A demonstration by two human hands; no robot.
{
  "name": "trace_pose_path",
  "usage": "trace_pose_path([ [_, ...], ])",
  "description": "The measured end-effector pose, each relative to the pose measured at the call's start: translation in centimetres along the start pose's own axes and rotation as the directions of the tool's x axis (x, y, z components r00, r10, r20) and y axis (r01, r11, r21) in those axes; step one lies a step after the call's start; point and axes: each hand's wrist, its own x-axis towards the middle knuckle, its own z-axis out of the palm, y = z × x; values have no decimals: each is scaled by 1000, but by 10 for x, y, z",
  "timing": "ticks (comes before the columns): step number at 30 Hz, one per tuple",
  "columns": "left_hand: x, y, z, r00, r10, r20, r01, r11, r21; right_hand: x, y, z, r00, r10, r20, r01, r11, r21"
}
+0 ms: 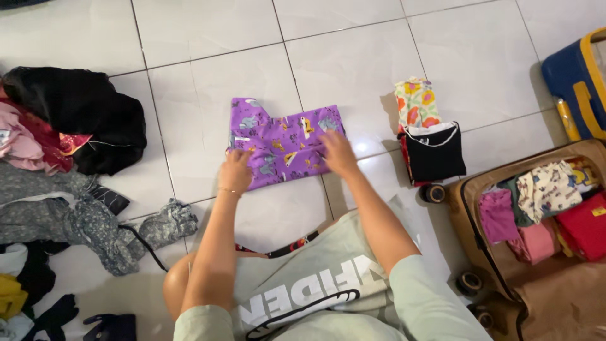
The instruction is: The person sits on the floor and folds several garments one by one, including a red shirt, a black shirt, a purple patterned cloth, a pink patterned cloth, and a yellow shirt. Each item is smoothed and folded into a compact rectangle and placed in a growing stack next to an open suitcase.
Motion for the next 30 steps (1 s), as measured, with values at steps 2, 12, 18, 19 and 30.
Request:
trace_pose_path([
  [2,1,9,1,999,-13,36,15,998,-64,4,-27,17,986,-168,14,168,985,-26],
  [12,53,17,-2,974,-95,-207,89,995,-42,48,-8,2,934,348,-76,-321,915,245],
  [18,72,43,28,959,12,-282,4,998,57,65,-52,48,984,-105,145,124,983,-136],
  [19,75,46,27,966,-22,-256,27,999,17,67,-44,43,985,-15,170,44,984,-171],
  [30,93,17,32,886,-214,-411,121,963,-240,99,70,25,1000,26,-6,-27,984,-177],
])
